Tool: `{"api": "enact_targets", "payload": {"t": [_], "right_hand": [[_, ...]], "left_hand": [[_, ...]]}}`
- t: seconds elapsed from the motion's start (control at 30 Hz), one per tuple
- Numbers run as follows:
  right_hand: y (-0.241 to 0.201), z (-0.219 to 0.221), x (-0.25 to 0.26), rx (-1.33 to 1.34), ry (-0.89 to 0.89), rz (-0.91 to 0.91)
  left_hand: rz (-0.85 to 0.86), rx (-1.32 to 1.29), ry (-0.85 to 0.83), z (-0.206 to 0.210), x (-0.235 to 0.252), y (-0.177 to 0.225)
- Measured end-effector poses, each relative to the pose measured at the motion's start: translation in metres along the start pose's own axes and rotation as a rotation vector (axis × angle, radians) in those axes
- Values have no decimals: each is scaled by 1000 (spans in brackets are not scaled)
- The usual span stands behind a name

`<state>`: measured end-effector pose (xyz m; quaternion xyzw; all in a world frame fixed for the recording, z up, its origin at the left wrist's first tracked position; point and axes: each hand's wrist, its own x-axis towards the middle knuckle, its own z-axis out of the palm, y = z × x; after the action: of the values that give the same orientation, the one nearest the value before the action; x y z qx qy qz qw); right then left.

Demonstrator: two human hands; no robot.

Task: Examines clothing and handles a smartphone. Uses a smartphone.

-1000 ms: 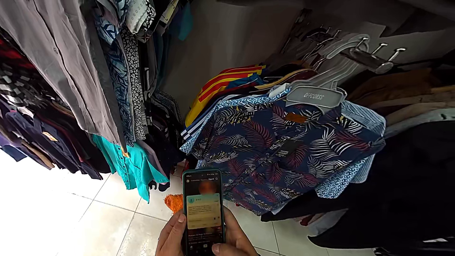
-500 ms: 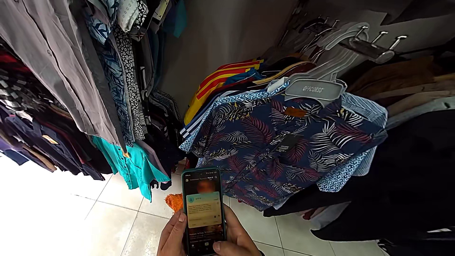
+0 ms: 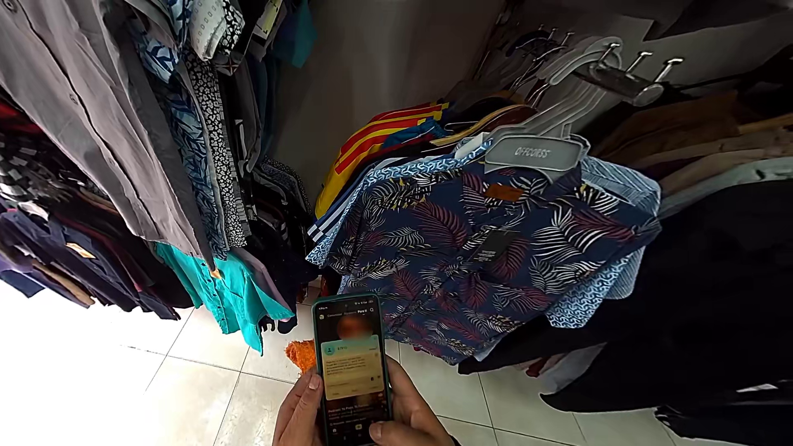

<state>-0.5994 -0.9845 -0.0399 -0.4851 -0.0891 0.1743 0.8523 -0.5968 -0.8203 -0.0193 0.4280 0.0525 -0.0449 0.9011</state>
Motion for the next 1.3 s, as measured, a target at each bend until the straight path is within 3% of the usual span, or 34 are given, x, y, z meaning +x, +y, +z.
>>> {"api": "enact_targets", "payload": {"t": [1.3], "right_hand": [[-3,1,-4,-18,-14,16]], "left_hand": [[-1,-19,-5,-1,-4,-5]]}}
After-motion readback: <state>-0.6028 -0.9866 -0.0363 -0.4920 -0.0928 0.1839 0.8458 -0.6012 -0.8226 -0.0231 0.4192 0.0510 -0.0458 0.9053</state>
